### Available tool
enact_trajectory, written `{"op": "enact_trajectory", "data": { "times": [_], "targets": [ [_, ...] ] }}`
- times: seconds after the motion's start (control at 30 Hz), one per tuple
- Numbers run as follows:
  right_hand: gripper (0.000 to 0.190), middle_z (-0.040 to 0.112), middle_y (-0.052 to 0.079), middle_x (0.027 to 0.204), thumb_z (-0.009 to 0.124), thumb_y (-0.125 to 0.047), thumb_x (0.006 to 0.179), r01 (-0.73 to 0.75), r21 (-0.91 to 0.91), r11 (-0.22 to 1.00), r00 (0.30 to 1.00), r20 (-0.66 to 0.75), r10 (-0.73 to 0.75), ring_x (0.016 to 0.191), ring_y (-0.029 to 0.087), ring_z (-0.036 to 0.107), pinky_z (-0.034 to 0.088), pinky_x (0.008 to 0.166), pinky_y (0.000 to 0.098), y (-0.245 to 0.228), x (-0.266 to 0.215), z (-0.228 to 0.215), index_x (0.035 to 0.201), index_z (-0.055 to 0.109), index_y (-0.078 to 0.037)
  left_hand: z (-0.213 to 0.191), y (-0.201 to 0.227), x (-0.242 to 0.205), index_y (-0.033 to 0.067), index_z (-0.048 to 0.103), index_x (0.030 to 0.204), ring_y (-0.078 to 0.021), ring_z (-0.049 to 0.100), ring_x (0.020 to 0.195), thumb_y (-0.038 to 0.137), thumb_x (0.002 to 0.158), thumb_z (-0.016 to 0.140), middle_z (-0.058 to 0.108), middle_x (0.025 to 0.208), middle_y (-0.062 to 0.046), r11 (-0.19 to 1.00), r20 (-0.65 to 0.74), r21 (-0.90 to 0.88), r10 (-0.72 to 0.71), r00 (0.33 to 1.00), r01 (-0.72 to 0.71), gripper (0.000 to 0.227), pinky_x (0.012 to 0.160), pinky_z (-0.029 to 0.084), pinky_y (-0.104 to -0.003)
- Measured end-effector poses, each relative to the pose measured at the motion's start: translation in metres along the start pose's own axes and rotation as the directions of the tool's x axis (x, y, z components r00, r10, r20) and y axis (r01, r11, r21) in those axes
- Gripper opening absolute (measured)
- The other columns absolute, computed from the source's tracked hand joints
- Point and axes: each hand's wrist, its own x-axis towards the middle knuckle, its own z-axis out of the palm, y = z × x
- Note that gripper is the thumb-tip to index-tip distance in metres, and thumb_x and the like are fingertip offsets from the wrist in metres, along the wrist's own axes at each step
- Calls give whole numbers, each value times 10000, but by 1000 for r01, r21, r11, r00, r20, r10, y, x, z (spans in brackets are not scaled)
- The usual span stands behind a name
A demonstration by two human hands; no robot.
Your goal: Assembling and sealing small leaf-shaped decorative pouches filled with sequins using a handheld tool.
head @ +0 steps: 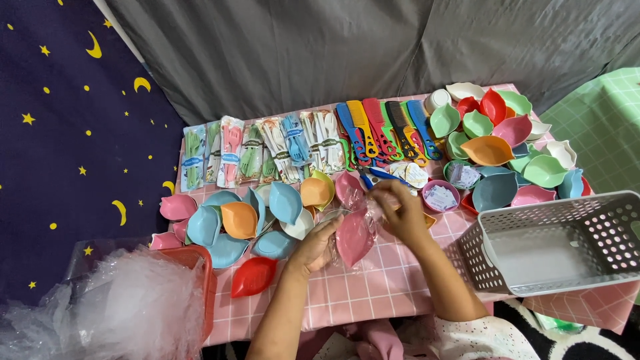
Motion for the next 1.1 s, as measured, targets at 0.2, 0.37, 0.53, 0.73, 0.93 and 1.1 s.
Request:
{"op": "enact_trajectory", "data": {
  "times": [0.2,0.37,0.53,0.73,0.93,1.1],
  "targets": [
    [80,584,183,809,565,-19,863,-98,-505,857,937,-337,-92,766,381,585,490,664,423,50,14,-49,938,593,-25,-22,-7,24,27,559,1139,-276,591,978,265,875,558,608,1059,-174,990,17,35,138,990,-138,355,885,474,-433],
    [143,528,165,935,641,-37,737,-428,-636,642,903,-276,328,762,411,615,522,664,492,142,-5,-57,880,628,-29,19,7,-2,34,573,1124,-277,593,972,254,878,542,614,1049,-172,989,20,-17,149,989,-149,331,889,471,-431],
    [216,482,147,932,693,-22,661,-414,-751,515,899,-246,363,743,394,631,543,620,468,172,-10,-54,870,639,-17,11,4,3,49,568,1144,-267,590,981,255,884,527,612,1069,-156,986,38,-31,163,986,-162,334,892,466,-423],
    [46,514,92,827,638,-153,722,-395,-722,567,914,-247,323,780,317,602,525,662,406,164,-6,-58,733,646,-109,5,5,4,41,557,1160,-264,584,989,262,877,536,605,1082,-163,984,42,-34,176,983,-175,359,898,463,-431],
    [159,602,137,720,668,-225,769,-427,-504,751,904,-267,335,739,364,601,470,675,447,110,2,-60,806,607,-83,-28,-9,23,42,556,1163,-268,587,996,269,876,542,608,1080,-172,985,57,-3,172,983,-172,366,901,460,-429],
    [490,505,322,996,463,136,800,-322,-132,937,925,-255,282,852,480,558,482,740,493,-4,17,-53,1261,462,-30,-33,-12,23,60,550,1183,-254,549,1054,270,886,525,588,1127,-153,980,43,69,185,982,-188,365,938,431,-427]
  ]
}}
